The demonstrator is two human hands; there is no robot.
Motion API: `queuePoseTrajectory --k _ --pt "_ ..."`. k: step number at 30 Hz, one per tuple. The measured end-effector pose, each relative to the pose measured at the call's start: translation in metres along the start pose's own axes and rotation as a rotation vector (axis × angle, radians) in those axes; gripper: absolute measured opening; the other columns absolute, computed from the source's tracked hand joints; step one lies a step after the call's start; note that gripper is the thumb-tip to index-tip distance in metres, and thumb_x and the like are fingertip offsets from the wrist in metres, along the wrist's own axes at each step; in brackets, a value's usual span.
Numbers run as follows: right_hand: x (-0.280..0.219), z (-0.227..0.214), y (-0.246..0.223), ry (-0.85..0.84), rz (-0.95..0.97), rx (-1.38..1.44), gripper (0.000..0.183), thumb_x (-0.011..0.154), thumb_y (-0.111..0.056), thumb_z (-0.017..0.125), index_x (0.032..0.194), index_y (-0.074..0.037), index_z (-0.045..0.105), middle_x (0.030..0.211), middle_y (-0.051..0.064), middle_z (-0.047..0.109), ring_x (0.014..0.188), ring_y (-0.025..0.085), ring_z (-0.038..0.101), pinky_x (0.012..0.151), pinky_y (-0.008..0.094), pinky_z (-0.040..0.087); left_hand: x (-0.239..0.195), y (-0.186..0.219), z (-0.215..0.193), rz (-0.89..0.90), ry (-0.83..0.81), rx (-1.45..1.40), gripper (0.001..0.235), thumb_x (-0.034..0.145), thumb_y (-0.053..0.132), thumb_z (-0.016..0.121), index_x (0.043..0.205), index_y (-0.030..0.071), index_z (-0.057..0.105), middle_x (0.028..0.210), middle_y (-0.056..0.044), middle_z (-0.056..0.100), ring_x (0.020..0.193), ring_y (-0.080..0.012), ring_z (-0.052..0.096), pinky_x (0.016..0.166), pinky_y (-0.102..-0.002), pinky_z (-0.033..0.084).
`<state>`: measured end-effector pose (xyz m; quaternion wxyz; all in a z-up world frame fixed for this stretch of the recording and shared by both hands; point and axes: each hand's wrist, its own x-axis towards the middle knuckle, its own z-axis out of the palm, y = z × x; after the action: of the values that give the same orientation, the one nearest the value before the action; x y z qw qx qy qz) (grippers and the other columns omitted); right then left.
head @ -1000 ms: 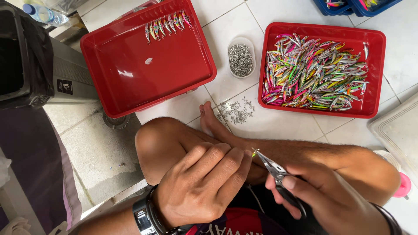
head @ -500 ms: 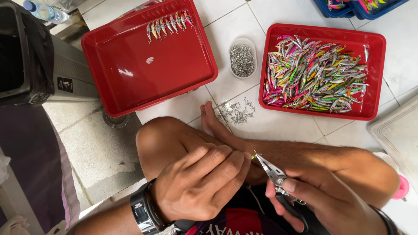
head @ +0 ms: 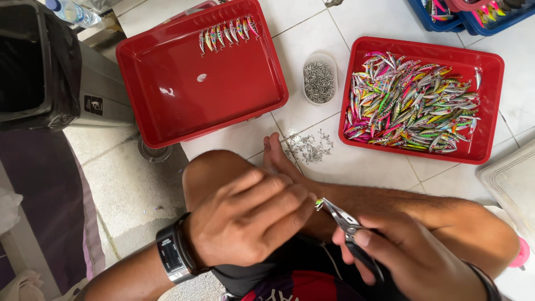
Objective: The person sits on a tiled floor and uses pliers to attach small metal swivels to colorful soft plastic fishing lures. They pick up a lure, attach a swivel, and place the finished item into a red tray. The process is repeated for several lures.
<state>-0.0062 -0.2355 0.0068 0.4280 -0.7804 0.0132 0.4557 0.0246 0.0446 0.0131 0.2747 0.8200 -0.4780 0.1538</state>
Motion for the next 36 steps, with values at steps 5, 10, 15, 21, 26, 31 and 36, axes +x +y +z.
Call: queuePoseTrajectory --k 5,10,15,21,26,31,36 --pt "0.013 0.015 0.009 0.232 -0.416 -0.409 0.019 0.097 -0.028 0.052 0.085 -0.020 0.066 0.081 -0.007 0.076 0.072 0.015 0.067 0.074 0.030 0.053 -0.004 -0.008 -0.001 -0.035 -0.022 0.115 0.014 0.106 0.002 0.055 0.106 0.001 0.069 0.097 -0.011 0.064 0.082 -0.0275 0.057 0.071 -0.040 0.045" --pt "0.005 0.011 0.008 0.200 -0.145 -0.348 0.031 0.096 -0.038 0.049 0.087 -0.028 0.077 0.085 -0.018 0.085 0.077 0.002 0.077 0.083 0.019 0.057 -0.011 -0.012 -0.008 -0.070 -0.017 0.057 0.016 0.106 0.003 0.050 0.108 0.000 0.066 0.101 -0.014 0.065 0.083 -0.0311 0.056 0.070 -0.044 0.045" --pt "0.006 0.010 -0.001 0.222 -0.239 -0.343 0.039 0.093 -0.054 0.054 0.099 -0.029 0.082 0.093 -0.019 0.091 0.086 0.000 0.083 0.086 0.021 0.060 -0.014 -0.010 -0.011 -0.074 -0.012 0.023 0.019 0.107 0.006 0.048 0.111 0.002 0.066 0.108 -0.012 0.067 0.088 -0.0287 0.061 0.072 -0.042 0.045" --pt "0.006 0.004 -0.020 0.136 -0.287 -0.371 0.034 0.095 -0.046 0.054 0.097 -0.025 0.081 0.098 -0.015 0.093 0.093 0.003 0.087 0.086 0.024 0.062 -0.017 -0.006 -0.014 -0.076 0.000 0.030 0.019 0.106 0.005 0.049 0.108 0.002 0.068 0.103 -0.011 0.066 0.086 -0.0269 0.060 0.073 -0.040 0.045" --pt "0.008 0.007 -0.014 0.141 -0.299 -0.367 0.035 0.094 -0.046 0.055 0.103 -0.023 0.081 0.102 -0.014 0.096 0.097 0.004 0.088 0.089 0.025 0.062 -0.019 -0.006 -0.016 -0.072 0.009 0.040 0.018 0.106 0.005 0.050 0.107 0.002 0.068 0.103 -0.011 0.066 0.085 -0.0264 0.059 0.073 -0.040 0.045" --pt "0.004 0.004 -0.020 0.115 -0.254 -0.364 0.034 0.093 -0.045 0.054 0.103 -0.028 0.082 0.101 -0.017 0.094 0.095 0.002 0.086 0.087 0.023 0.061 -0.019 -0.005 -0.018 -0.074 -0.012 0.036 0.019 0.106 0.006 0.050 0.109 0.002 0.068 0.103 -0.011 0.066 0.086 -0.0264 0.059 0.076 -0.040 0.045" --pt "0.008 0.008 -0.027 0.073 -0.340 -0.338 0.026 0.098 -0.036 0.052 0.095 -0.026 0.076 0.093 -0.016 0.086 0.080 0.003 0.074 0.084 0.023 0.056 -0.018 -0.005 -0.018 -0.057 -0.017 0.077 0.021 0.106 0.004 0.047 0.108 0.002 0.068 0.102 -0.010 0.066 0.086 -0.0255 0.059 0.077 -0.039 0.046"
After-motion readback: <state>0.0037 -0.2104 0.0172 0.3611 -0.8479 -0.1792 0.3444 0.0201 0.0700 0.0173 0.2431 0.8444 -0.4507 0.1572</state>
